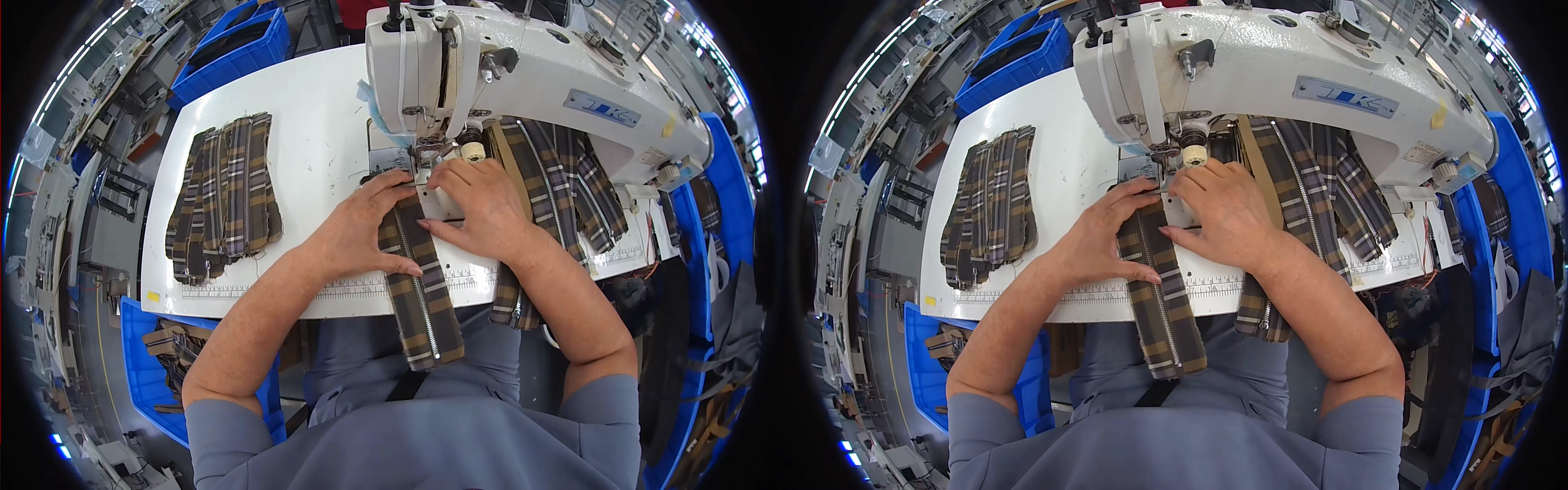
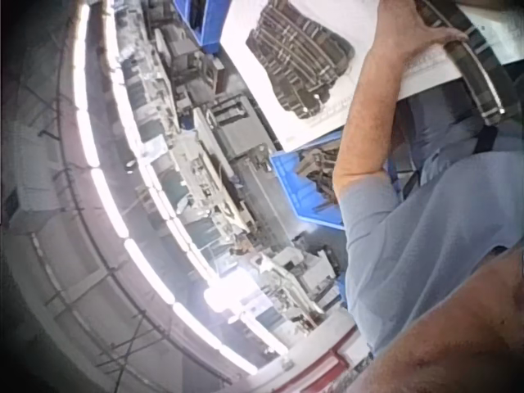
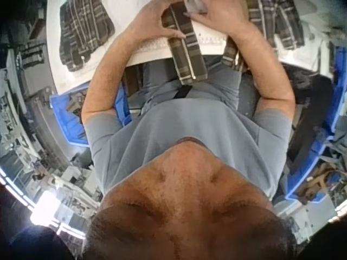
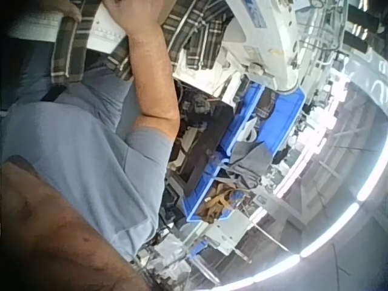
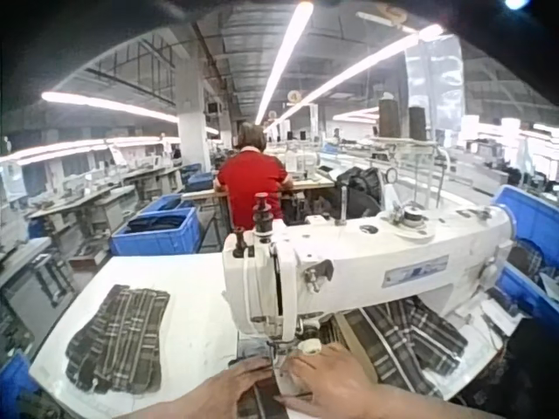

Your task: The person sews fabric straps using an industrial sewing machine.

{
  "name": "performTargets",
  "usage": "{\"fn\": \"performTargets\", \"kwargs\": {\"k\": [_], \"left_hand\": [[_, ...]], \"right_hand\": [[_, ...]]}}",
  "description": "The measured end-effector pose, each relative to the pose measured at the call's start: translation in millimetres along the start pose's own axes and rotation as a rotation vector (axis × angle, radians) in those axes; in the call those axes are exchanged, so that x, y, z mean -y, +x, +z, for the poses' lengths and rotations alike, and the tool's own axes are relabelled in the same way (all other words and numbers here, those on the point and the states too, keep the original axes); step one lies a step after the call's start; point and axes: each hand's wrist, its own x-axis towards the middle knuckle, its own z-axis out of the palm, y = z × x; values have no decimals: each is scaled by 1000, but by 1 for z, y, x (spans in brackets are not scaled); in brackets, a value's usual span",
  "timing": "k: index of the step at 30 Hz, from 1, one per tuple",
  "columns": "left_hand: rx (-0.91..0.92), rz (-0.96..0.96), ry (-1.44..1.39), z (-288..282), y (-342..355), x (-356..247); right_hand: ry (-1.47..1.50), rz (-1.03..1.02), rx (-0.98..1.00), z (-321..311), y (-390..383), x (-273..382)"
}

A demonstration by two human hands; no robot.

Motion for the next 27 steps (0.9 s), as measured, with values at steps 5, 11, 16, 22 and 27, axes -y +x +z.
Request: {"fn": "performTargets", "kwargs": {"k": [5,11,16,22,27], "left_hand": [[-3,56,-30,-2,9,19],[104,-24,44,-10,18,22],[102,-9,45,-13,19,21],[76,46,109,-10,19,25],[42,63,270,-9,18,22]], "right_hand": [[7,-57,28,6,-1,-6],[-31,-10,27,7,0,-8],[-38,4,42,7,1,-7],[-47,-7,27,5,1,-7],[-55,-6,39,4,1,-5]]}}
